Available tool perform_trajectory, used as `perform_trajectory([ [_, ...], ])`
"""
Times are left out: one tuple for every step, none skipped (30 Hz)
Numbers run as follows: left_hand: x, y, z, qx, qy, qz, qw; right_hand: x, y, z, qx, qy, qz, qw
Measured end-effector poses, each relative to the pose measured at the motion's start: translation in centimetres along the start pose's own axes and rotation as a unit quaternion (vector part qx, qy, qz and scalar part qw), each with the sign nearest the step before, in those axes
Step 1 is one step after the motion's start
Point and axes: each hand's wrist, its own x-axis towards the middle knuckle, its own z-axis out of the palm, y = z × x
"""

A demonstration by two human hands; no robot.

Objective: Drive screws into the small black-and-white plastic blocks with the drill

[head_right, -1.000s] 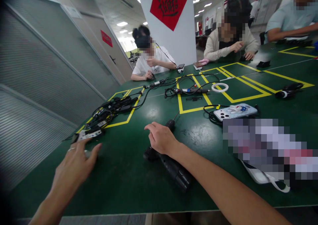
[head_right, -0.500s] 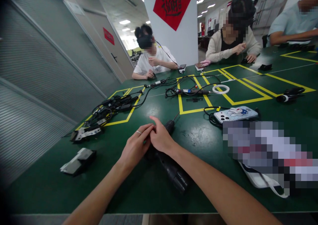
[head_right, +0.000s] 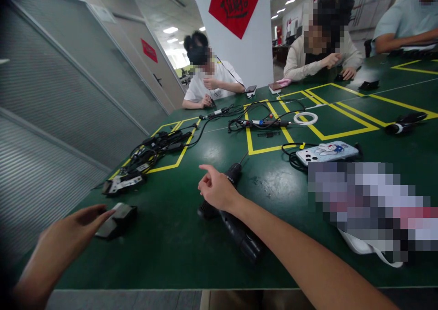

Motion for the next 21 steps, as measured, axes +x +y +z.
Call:
perform_trajectory([
  [0.4, -1.5, 0.1, -0.003, -0.013, -0.019, 1.000, 0.0, 0.0, 0.0, -0.003, -0.003, -0.002, 1.000],
  [0.7, -2.6, 0.2, -0.008, -0.031, -0.030, 0.999, 0.0, 0.0, 0.0, -0.004, -0.005, -0.004, 1.000],
  [0.9, -3.4, 0.5, -0.013, -0.040, -0.041, 0.998, 0.0, 0.0, 0.0, -0.005, -0.006, -0.005, 1.000],
  [1.1, -3.9, 0.7, -0.018, -0.047, -0.046, 0.998, 0.0, 0.0, 0.0, -0.006, -0.007, -0.005, 1.000],
  [1.2, -4.1, 1.0, -0.022, -0.052, -0.045, 0.997, 0.0, 0.0, -0.1, -0.007, -0.007, -0.005, 1.000],
  [1.4, -4.1, 1.3, -0.027, -0.053, -0.043, 0.997, 0.0, 0.0, -0.1, -0.007, -0.007, -0.004, 1.000],
  [1.5, -3.9, 1.6, -0.033, -0.054, -0.040, 0.997, 0.0, 0.0, -0.1, -0.008, -0.008, -0.002, 1.000],
  [1.6, -3.7, 1.8, -0.039, -0.053, -0.036, 0.997, 0.0, 0.0, -0.1, -0.009, -0.009, -0.001, 1.000],
  [1.7, -3.4, 2.0, -0.045, -0.053, -0.033, 0.997, 0.0, 0.0, -0.1, -0.010, -0.011, 0.000, 1.000],
  [1.8, -3.1, 2.1, -0.050, -0.053, -0.032, 0.997, -0.1, 0.0, -0.1, -0.012, -0.013, 0.000, 1.000],
  [1.9, -2.8, 2.3, -0.052, -0.051, -0.032, 0.997, -0.1, -0.1, -0.2, -0.014, -0.016, -0.001, 1.000],
  [2.0, -2.5, 2.3, -0.053, -0.049, -0.029, 0.997, -0.1, -0.1, -0.2, -0.016, -0.018, -0.003, 1.000],
  [2.1, -2.4, 2.3, -0.053, -0.046, -0.026, 0.997, -0.1, -0.1, -0.2, -0.018, -0.021, -0.004, 1.000],
  [2.1, -2.2, 2.3, -0.053, -0.042, -0.024, 0.997, -0.1, -0.1, -0.2, -0.021, -0.023, -0.006, 1.000],
  [2.1, -2.1, 2.3, -0.052, -0.036, -0.024, 0.998, -0.1, -0.1, -0.1, -0.023, -0.024, -0.006, 0.999],
  [2.1, -2.0, 2.4, -0.050, -0.029, -0.025, 0.998, -0.1, -0.1, -0.1, -0.025, -0.024, -0.006, 0.999],
  [2.1, -1.9, 2.4, -0.048, -0.022, -0.027, 0.998, -0.1, 0.0, -0.1, -0.027, -0.023, -0.006, 0.999],
  [2.1, -1.9, 2.5, -0.045, -0.017, -0.031, 0.998, -0.1, 0.0, -0.1, -0.029, -0.022, -0.005, 0.999],
  [2.1, -1.8, 2.6, -0.042, -0.013, -0.033, 0.999, -0.1, 0.0, -0.1, -0.031, -0.022, -0.005, 0.999],
  [2.0, -1.8, 2.8, -0.041, -0.010, -0.033, 0.999, 0.0, 0.0, -0.1, -0.032, -0.021, -0.005, 0.999],
  [2.0, -1.9, 3.1, -0.043, -0.008, -0.032, 0.999, 0.0, 0.0, -0.1, -0.034, -0.021, -0.006, 0.999],
])
